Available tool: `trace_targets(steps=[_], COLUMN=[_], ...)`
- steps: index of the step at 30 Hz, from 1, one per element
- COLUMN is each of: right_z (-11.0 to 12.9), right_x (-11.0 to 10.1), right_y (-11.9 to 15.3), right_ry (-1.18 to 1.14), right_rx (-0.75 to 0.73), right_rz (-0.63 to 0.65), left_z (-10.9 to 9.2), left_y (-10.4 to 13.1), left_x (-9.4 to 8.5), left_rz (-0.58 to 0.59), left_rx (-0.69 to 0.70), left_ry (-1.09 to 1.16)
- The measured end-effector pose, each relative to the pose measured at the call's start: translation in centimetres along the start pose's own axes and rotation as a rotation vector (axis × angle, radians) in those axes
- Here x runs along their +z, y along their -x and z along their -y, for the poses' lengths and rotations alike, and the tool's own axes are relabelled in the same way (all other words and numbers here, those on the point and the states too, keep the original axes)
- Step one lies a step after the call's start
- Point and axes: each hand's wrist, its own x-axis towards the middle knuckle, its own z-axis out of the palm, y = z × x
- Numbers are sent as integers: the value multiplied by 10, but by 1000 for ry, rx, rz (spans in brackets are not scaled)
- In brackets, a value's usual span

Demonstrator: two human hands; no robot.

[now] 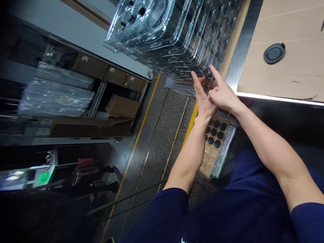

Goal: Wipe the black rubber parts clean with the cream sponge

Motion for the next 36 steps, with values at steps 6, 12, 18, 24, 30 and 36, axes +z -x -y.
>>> trace_targets(steps=[6,12,18,24,30,36], right_z=[-3,-14,-19,-15,-3,19], right_x=[-2,-7,-11,-11,-9,-4], right_y=[-1,-6,-9,-6,-3,-3], right_ry=[112,191,259,213,93,56], right_rx=[-40,-99,-142,-121,-33,0], right_rz=[-10,18,63,38,48,-46], left_z=[-6,-8,-9,-10,-10,-11], left_y=[-4,-3,-5,-5,-1,-3], left_x=[-8,-7,-6,-7,-2,-3], left_rz=[56,71,12,51,7,82], left_rx=[-49,-49,51,-16,-53,-99], left_ry=[42,27,-65,-45,-29,-32])
